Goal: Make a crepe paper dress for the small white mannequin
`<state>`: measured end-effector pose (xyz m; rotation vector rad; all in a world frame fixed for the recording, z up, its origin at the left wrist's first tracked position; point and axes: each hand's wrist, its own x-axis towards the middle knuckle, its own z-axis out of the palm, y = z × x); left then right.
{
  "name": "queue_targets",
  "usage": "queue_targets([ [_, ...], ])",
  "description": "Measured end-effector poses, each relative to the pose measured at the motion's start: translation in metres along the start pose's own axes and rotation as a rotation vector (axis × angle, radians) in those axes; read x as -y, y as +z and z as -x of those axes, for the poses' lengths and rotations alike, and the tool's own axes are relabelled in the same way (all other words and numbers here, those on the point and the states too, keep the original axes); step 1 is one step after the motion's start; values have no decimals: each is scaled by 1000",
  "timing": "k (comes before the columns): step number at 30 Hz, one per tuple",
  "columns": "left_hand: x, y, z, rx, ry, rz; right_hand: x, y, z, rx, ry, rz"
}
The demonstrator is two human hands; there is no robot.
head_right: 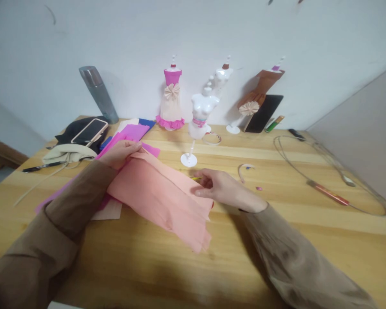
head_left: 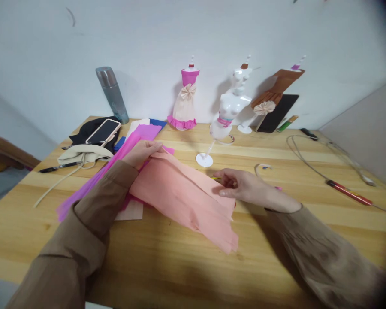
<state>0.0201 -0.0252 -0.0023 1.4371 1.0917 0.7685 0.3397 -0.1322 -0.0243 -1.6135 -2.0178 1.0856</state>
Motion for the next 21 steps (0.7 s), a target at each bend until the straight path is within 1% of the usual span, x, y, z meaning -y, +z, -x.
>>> queue_targets([
  [3, 1, 0, -1, 39, -22, 36, 5, 5, 2, -43, 15, 203],
  [6, -1, 2, 0, 30, 32, -53, 7, 7, 1, -53, 24, 237],
  [9, -3, 4, 1, 18, 94, -159, 2, 6, 0, -37, 40, 110],
  [12, -3, 4, 0, -22, 102, -194, -6, 2, -2, 10, 74, -111],
  [14, -3, 4, -1, -39, 103, -194, -9, -1, -2, 47, 85, -207],
  [16, -2, 3, -2, -44, 105, -184, -10, -5, -2, 68, 88, -226],
  [21, 0, -1, -4, -66, 102, -203, -8, -9, -2, 67, 72, -187],
])
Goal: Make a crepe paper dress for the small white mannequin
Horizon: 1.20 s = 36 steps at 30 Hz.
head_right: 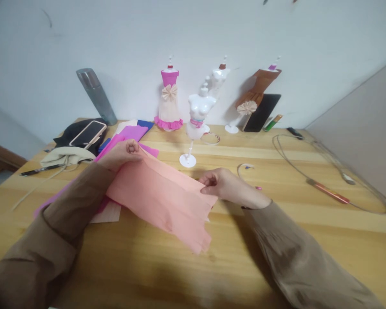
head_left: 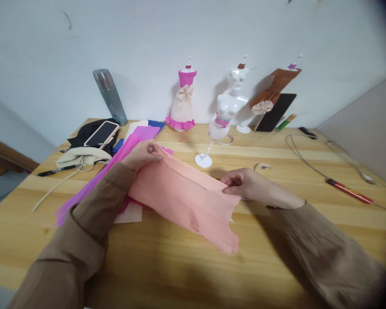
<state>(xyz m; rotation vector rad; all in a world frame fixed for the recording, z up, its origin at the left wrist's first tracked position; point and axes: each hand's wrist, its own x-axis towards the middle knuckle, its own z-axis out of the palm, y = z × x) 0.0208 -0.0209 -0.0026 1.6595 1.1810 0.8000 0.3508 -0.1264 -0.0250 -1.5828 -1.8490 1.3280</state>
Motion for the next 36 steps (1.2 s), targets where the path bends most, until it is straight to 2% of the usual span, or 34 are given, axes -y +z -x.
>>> queue_targets([
  [4, 2, -2, 0, -9, 15, -23, -7, -1, -1, 18, -9, 24],
  [8, 0, -3, 3, 95, -13, 89, -13, -2, -2, 24, -15, 49],
  [13, -5, -4, 5, 160, -53, 169, -9, -4, -2, 34, 2, 4],
  [18, -5, -3, 6, 145, -66, 237, -5, -4, 0, 76, -3, -21],
  [28, -4, -2, 1, 186, -33, 96, -7, -11, 0, 115, 5, -30],
  [36, -3, -1, 2, 135, 25, 78, -8, -11, 0, 127, 30, -14],
])
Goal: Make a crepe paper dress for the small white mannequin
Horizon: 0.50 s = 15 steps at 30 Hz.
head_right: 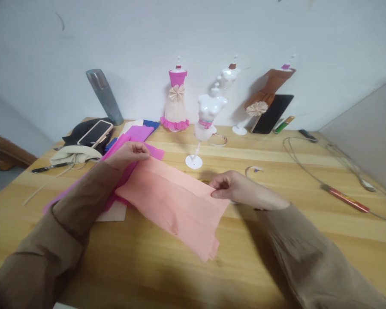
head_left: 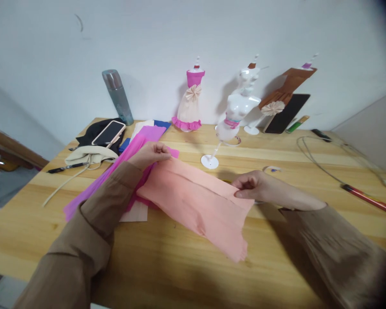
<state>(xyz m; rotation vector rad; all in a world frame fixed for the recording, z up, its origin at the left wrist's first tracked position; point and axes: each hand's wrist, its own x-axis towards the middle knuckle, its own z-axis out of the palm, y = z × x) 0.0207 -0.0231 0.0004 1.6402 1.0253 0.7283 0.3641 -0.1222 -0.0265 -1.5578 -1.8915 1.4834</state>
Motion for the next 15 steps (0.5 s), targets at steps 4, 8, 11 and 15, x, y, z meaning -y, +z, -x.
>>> queue_targets([
  [4, -4, 0, 0, -13, 3, -25, 10, 0, 3, -32, 30, 8],
  [8, -4, 0, 0, -7, 2, 9, 19, -1, 8, -67, 16, 42],
  [11, -1, 0, -1, -10, -6, 11, 22, -2, 11, -66, 8, 75],
  [15, 0, -3, -3, -130, 44, -114, 25, -2, 12, -100, -10, 92],
])
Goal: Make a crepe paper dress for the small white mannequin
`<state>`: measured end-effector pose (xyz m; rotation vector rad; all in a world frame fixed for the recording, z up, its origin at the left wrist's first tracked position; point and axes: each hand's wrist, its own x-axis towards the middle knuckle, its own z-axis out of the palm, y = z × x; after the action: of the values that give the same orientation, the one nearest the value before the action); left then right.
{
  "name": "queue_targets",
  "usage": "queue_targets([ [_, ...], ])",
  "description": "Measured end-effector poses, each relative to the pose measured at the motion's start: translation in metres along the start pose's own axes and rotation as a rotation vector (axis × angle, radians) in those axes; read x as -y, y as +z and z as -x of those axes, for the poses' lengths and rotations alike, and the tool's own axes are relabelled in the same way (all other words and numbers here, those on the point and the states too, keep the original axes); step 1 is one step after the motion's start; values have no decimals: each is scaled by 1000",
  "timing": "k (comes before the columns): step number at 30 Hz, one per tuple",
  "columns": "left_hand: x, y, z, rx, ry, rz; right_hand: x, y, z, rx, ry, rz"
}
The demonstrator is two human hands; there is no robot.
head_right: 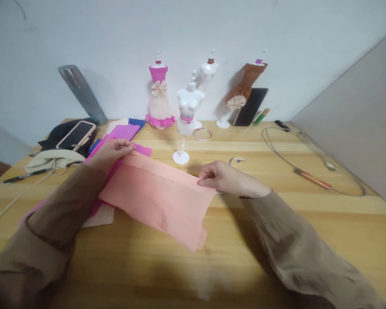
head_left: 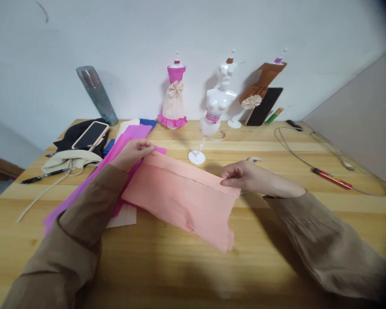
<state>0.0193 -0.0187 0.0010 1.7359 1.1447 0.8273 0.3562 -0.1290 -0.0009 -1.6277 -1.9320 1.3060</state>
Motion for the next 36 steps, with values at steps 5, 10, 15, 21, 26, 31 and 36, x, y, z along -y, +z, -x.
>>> queue_targets([
  [5, -27, 11, 15, -38, 436, -419, 4, 8, 3, -60, -75, 99],
  [10, -51, 66, 47, 308, 883, -621, 22, 26, 14, -162, -152, 368],
  [15, -37, 100, 52, 387, 821, -621, 43, 42, 26, -216, -292, 521],
  [21, -25, 88, 38, 417, 860, -604, 49, 43, 33, -200, -385, 513],
  [26, -28, 82, 35, 395, 926, -756, 46, 41, 33, -193, -366, 506],
  [31, -26, 70, 28, 415, 894, -862, 41, 35, 33, -187, -278, 526],
  [36, -28, 51, 21, 400, 780, -851, 39, 25, 33, -156, -157, 417],
])
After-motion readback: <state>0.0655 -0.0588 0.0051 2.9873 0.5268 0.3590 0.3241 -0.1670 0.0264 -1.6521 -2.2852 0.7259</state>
